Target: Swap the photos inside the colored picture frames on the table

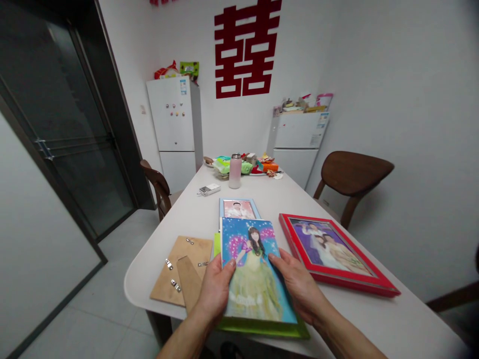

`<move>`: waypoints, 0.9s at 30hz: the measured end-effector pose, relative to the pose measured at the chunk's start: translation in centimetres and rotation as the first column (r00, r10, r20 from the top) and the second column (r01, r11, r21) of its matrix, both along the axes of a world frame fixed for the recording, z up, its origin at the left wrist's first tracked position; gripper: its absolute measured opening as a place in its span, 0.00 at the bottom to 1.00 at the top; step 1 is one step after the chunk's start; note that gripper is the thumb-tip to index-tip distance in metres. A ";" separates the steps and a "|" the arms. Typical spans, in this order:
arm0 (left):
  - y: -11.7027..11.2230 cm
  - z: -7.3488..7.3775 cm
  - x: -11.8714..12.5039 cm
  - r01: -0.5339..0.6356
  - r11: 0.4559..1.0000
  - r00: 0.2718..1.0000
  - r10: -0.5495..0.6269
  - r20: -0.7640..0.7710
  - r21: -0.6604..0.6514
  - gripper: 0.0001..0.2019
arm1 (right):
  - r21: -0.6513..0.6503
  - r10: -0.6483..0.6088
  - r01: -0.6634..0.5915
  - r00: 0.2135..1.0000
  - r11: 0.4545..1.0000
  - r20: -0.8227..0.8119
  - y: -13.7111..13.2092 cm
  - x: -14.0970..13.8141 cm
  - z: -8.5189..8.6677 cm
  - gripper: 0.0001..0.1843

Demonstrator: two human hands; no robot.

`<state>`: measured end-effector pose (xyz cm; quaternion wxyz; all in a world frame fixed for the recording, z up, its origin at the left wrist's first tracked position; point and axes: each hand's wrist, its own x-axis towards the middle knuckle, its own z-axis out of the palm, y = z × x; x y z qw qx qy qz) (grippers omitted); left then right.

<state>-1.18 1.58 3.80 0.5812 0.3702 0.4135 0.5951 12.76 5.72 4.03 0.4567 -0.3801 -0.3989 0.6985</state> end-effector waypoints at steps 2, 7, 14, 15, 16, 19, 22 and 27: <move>0.0 -0.2 -0.3 0.016 1.000 0.999 -0.016 -0.050 -0.013 0.20 | 0.010 0.009 -0.009 1.000 1.000 0.008 0.2 0.1 -0.2 0.19; 0.3 -1.5 -2.0 -0.031 0.999 0.966 0.025 -0.258 -0.019 0.18 | -0.018 -0.007 0.009 0.992 1.000 0.124 1.2 0.9 -1.1 0.18; -0.4 -3.3 -3.9 -0.123 0.989 0.800 0.151 -0.581 0.088 0.20 | -0.064 -0.003 0.021 0.965 0.998 0.264 2.7 1.5 -2.7 0.17; -0.6 -3.2 -3.8 -0.116 0.989 0.776 0.149 -0.613 0.094 0.20 | -0.065 0.002 0.016 0.963 0.998 0.271 2.8 1.3 -2.6 0.17; -0.8 -3.2 -3.7 -0.107 0.989 0.743 0.147 -0.653 0.101 0.21 | -0.064 0.010 0.008 0.963 0.998 0.270 2.9 1.0 -2.6 0.16; -1.3 -3.0 -3.2 -0.046 0.990 0.584 0.134 -0.801 0.132 0.23 | -0.050 0.036 -0.025 0.970 0.998 0.240 3.0 -0.1 -2.5 0.14; -1.4 -3.2 -3.0 0.028 0.988 0.439 0.124 -0.890 0.151 0.24 | -0.017 0.031 -0.027 0.963 0.999 0.267 3.2 -0.6 -2.6 0.13; -1.2 -4.1 -2.8 0.076 0.982 0.330 0.138 -0.934 0.173 0.24 | 0.100 -0.012 -0.037 0.896 0.994 0.444 3.9 -0.4 -3.5 0.16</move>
